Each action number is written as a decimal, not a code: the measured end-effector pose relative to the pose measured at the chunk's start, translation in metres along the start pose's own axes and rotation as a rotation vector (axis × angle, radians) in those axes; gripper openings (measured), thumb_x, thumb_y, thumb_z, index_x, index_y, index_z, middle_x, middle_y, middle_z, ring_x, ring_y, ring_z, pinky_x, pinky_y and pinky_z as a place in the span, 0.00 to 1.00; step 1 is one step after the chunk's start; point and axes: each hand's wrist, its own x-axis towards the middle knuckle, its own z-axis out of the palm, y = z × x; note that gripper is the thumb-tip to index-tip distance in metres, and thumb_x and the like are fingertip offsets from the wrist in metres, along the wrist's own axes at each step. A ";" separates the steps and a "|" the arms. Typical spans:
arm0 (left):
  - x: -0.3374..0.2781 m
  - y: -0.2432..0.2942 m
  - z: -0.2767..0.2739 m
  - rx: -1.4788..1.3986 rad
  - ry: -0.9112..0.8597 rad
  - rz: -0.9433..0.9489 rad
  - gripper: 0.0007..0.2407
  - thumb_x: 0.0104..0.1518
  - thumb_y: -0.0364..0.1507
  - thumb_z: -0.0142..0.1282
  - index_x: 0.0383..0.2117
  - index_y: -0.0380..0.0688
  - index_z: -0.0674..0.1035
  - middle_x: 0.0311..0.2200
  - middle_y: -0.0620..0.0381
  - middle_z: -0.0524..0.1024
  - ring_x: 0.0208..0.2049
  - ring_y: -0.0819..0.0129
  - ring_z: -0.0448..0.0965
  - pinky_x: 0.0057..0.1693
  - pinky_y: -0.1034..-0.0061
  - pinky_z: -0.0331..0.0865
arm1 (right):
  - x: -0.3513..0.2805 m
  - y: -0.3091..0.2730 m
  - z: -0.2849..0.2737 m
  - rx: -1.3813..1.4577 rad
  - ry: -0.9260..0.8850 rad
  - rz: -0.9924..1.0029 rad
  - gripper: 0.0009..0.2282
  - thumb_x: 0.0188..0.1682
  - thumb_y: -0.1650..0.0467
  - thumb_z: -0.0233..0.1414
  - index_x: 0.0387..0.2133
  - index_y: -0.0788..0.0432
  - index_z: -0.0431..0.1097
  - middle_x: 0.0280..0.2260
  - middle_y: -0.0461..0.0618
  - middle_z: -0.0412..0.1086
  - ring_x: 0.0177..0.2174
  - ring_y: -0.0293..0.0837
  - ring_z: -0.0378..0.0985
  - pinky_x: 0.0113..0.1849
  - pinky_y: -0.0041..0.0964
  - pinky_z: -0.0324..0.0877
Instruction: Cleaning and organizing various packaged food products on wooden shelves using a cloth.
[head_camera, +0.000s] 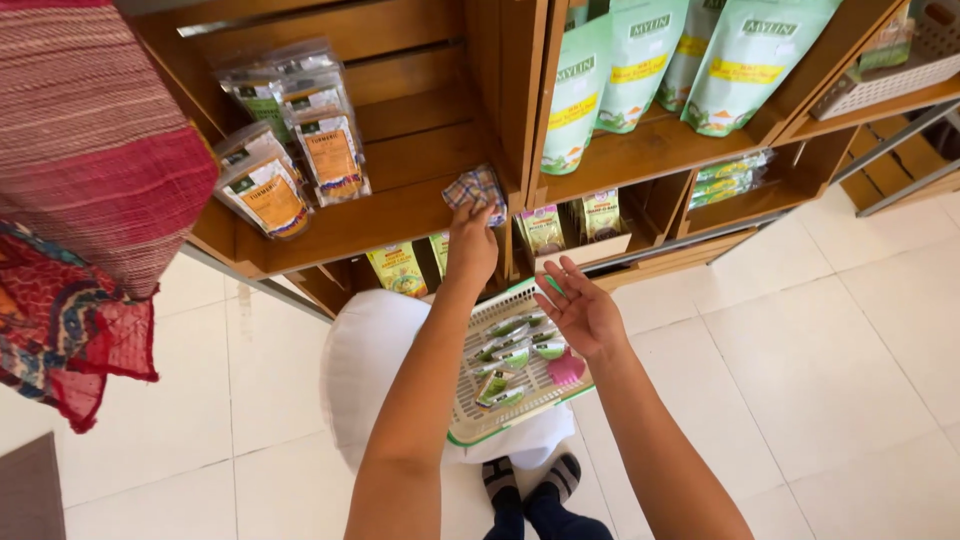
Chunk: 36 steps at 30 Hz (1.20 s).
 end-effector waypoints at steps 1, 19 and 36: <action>-0.004 0.000 -0.001 0.002 -0.008 -0.011 0.17 0.55 0.17 0.51 0.51 0.39 0.81 0.56 0.35 0.72 0.55 0.42 0.74 0.61 0.61 0.69 | 0.001 0.001 -0.004 0.002 0.010 0.010 0.17 0.57 0.71 0.44 0.59 0.56 0.64 0.53 0.52 0.73 0.52 0.52 0.75 0.53 0.49 0.69; -0.246 -0.011 0.041 -0.283 -0.462 -0.616 0.12 0.57 0.27 0.56 0.47 0.44 0.79 0.50 0.44 0.77 0.49 0.49 0.81 0.56 0.63 0.73 | 0.031 0.071 -0.180 -0.050 0.270 0.271 0.12 0.56 0.70 0.47 0.51 0.56 0.68 0.45 0.51 0.75 0.47 0.51 0.75 0.51 0.49 0.72; -0.355 -0.088 0.242 -0.182 -0.537 -0.925 0.18 0.59 0.34 0.58 0.56 0.47 0.75 0.53 0.43 0.76 0.49 0.51 0.80 0.56 0.61 0.72 | 0.073 0.079 -0.318 -0.159 0.404 0.421 0.14 0.57 0.69 0.44 0.54 0.54 0.67 0.47 0.49 0.73 0.48 0.49 0.75 0.52 0.46 0.69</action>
